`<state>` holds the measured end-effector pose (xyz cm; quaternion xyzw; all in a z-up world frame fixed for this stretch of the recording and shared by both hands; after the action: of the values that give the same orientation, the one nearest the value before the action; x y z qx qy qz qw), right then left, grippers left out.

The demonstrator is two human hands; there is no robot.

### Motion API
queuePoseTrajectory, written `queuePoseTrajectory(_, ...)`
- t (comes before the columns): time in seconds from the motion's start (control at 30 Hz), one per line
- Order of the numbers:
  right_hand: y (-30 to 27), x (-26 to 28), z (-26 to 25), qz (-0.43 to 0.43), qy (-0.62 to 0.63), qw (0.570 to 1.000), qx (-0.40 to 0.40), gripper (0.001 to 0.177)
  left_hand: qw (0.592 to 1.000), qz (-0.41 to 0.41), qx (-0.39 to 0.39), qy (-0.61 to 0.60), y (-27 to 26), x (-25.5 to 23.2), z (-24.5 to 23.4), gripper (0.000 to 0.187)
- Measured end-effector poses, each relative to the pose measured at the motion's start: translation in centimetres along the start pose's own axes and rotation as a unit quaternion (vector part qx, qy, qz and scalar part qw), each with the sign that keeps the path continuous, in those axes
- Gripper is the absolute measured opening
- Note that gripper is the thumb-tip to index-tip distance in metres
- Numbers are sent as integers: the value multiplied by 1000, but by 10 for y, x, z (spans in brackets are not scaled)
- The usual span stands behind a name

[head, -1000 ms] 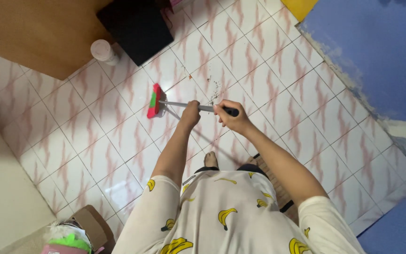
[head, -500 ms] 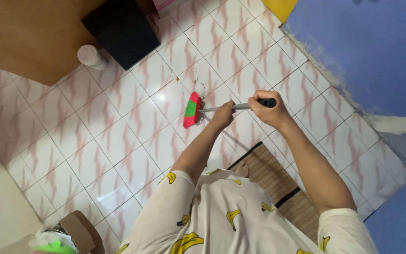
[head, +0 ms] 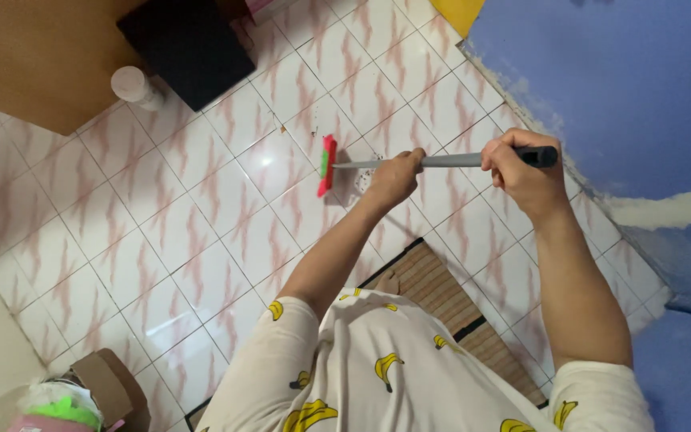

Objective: The recorder uses a broom to sweep debris across a tiled floor in an indoor environment.

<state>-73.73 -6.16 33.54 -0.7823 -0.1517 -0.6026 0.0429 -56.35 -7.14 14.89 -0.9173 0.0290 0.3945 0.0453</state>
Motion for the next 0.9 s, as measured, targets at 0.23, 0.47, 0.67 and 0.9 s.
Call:
queuePoseTrajectory(0.23, -4, -101, 80, 55, 103, 990, 81, 22, 990, -112, -31, 85, -35, 131, 4, 18)
queuePoseTrajectory(0.47, -30, -134, 151, 28, 76, 975, 205, 19, 975, -215, -38, 50, -71, 228, 60, 15)
queuePoseTrajectory(0.67, -15, -85, 97, -42, -34, 980, 193, 21, 990, -137, -37, -26, -39, 161, 97, 12)
queuePoseTrajectory(0.9, 5, -23, 36, -70, -128, 978, 147, 20, 991, -98, 19, -90, 5, 51, 96, 12)
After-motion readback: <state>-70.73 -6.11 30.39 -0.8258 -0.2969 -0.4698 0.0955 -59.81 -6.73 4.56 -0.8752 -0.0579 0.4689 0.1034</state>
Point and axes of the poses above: each hand's wrist, its own y-axis towards the middle knuckle, its own z-axis out of the palm, x = y × z, the point moved 5 cm from there along y, towards the middle knuckle, and after that the axes turned 7 degrees about -z, right-handed, at the moved point
